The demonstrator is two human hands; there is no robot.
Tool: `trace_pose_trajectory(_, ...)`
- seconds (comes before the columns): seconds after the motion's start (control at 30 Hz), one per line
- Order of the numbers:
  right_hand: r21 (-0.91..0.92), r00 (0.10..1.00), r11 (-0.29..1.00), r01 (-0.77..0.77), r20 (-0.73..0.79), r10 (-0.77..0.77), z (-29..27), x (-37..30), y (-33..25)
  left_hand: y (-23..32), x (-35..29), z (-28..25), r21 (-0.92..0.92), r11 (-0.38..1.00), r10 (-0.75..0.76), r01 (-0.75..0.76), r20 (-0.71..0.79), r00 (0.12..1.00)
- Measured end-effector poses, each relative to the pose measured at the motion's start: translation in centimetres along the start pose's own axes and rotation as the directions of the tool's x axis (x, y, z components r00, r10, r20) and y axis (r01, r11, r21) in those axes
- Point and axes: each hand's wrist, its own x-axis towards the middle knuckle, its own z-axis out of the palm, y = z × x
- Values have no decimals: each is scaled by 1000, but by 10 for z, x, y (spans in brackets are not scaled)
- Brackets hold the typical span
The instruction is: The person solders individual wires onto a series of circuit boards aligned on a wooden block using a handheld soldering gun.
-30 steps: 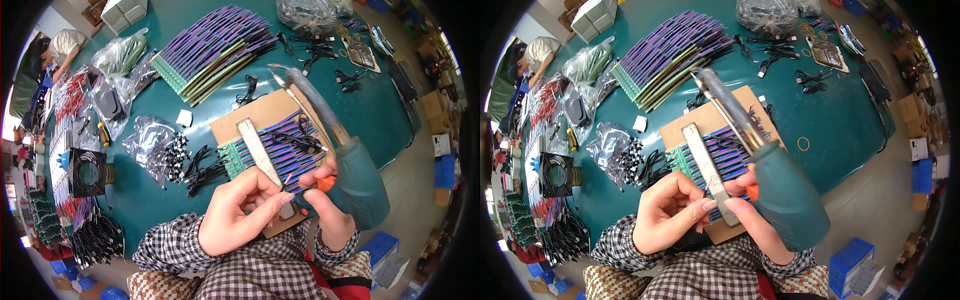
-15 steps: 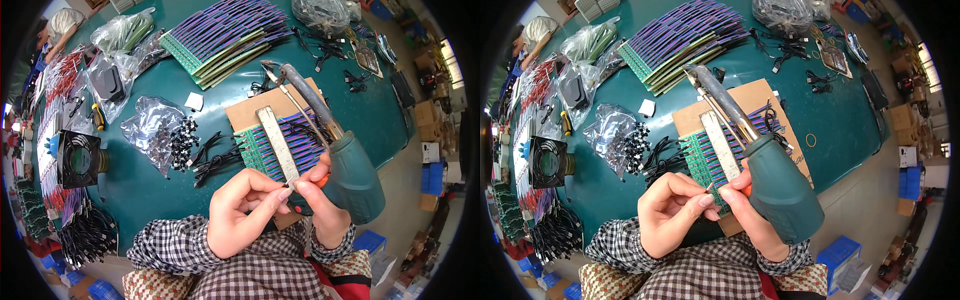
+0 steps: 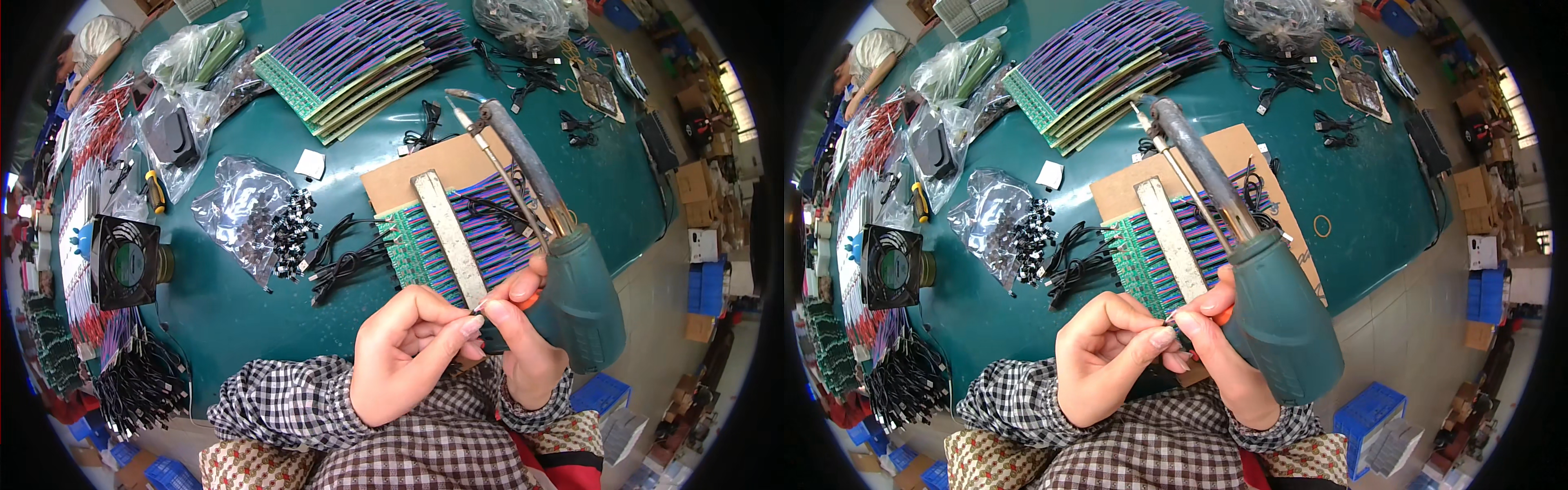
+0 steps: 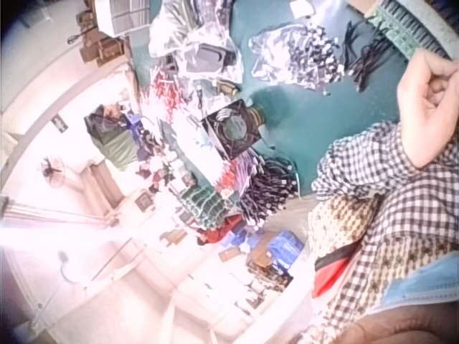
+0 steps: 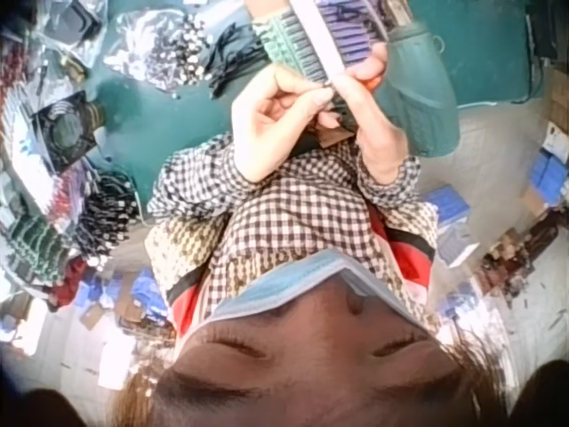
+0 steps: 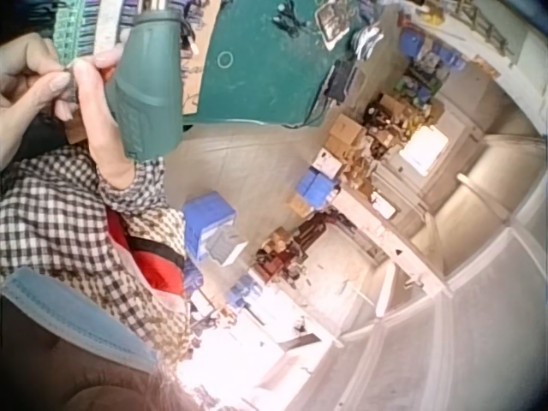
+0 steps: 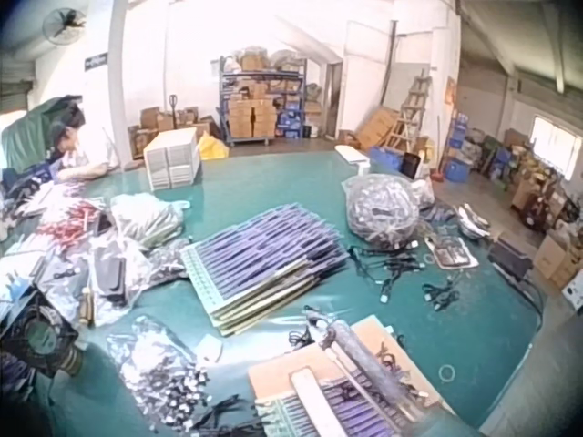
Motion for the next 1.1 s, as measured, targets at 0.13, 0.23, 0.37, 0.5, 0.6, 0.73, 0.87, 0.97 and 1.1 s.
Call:
trace_pose_trajectory(0.13, 136, 995, 989, 64, 72, -74, -5, -8, 7, -4, -1, 3, -31, 999, 10, -10, 1, 1000)
trace_pose_trajectory(0.23, -43, 987, 988, 150, 66, -147, -10, -15, 13, -1, 1, 3, -42, 999, 10, -11, -30, 1000)
trace_pose_trajectory(0.37, -205, 969, 954, 221, 161, -190, -28, -17, 18, 17, 5, -11, 157, 985, -54, 68, -90, 994)
trace_pose_trajectory(0.5, -123, 998, 990, 69, 1, -69, -35, -22, 18, 26, 13, -38, 396, 896, -134, 202, -193, 972)
trace_pose_trajectory(0.6, -143, 989, 979, 143, 62, -135, -53, -29, 30, 28, 27, -51, 445, 870, -125, 214, -221, 967)
trace_pose_trajectory(0.73, -10, 999, 999, -41, -8, 41, -59, -47, 22, 20, 50, -64, 703, 700, 12, 126, -189, 982)
trace_pose_trajectory(0.87, -71, 991, 989, -133, -39, 130, -60, -55, 23, 6, 55, -69, 738, 665, 36, 112, -182, 983)
trace_pose_trajectory(0.97, -132, 978, 969, -206, -64, 200, -63, -57, 25, 6, 58, -66, 813, 576, 75, 88, -160, 984)
trace_pose_trajectory(1.1, -129, 974, 968, -215, -101, 203, -67, -65, 31, 4, 60, -66, 795, 600, 76, 90, -169, 983)
